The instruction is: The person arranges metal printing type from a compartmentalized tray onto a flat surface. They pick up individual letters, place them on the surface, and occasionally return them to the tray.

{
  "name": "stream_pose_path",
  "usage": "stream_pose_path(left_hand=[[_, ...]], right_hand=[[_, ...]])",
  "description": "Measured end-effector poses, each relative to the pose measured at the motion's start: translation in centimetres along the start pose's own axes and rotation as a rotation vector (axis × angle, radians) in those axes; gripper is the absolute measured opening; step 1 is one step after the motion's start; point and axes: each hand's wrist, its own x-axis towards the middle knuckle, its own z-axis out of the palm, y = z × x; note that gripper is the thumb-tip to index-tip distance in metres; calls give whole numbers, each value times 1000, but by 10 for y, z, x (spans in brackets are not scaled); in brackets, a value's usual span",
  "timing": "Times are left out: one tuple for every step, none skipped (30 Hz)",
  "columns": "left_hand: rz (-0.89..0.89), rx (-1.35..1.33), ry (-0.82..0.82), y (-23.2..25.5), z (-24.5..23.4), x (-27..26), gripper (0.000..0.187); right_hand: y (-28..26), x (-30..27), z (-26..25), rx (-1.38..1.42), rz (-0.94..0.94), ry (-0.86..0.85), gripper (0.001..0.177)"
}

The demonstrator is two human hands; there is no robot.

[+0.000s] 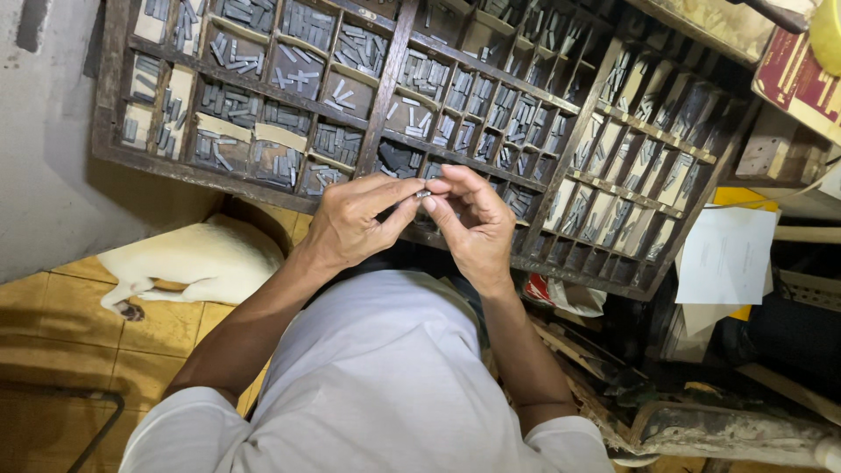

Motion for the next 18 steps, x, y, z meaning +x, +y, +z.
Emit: stream_pose_path(left_hand=[[0, 0, 0, 0, 0, 0, 17], [3, -7, 2, 0, 0, -1, 17], [5, -13, 4, 0, -1, -1, 17], [9, -11, 8, 5, -2, 2, 17], [24, -21, -3, 11, -5, 5, 17], [36, -6, 3, 16, -13, 7, 17], [36, 23, 25, 13, -14, 5, 17], [44, 37, 45, 11, -18, 0, 15], [53, 52, 64, 8, -23, -6, 13], [43, 83, 92, 13, -32, -10, 13], [38, 100, 112, 17, -38, -13, 12], [35, 105, 121, 21, -42, -16, 11], [29, 122, 138, 26, -48, -20, 11], [37, 103, 135, 30, -52, -23, 12], [44, 84, 133, 34, -55, -25, 13], [45, 85, 140, 37, -59, -26, 13], [34, 133, 162, 40, -62, -27, 12], [20, 178, 181, 43, -64, -29, 11]], right_hand=[[1, 0, 0, 0, 0, 0, 41], [2, 0, 1, -2, -6, 3, 41], [3, 0, 1, -5, -12, 6, 42], [5, -1, -4, -4, -17, 1, 42], [7, -2, -8, -91, -40, -10, 38], [12, 2, -6, -159, -72, -45, 34], [16, 5, -11, -139, -84, -72, 34], [21, 8, -13, -143, -37, -54, 30], [27, 11, -13, -150, 9, -38, 26], [32, 20, -5, -131, 4, -75, 26], [38, 29, 2, -177, -12, -133, 27], [43, 35, 6, -232, -27, -175, 27], [35, 40, 29, -222, -32, -197, 27], [25, 44, 48, -215, -47, -267, 25], [15, 48, 67, -208, -62, -337, 23], [15, 49, 81, -210, -65, -343, 23], [16, 51, 94, -188, -73, -413, 21], [18, 51, 107, -168, -76, -481, 18]])
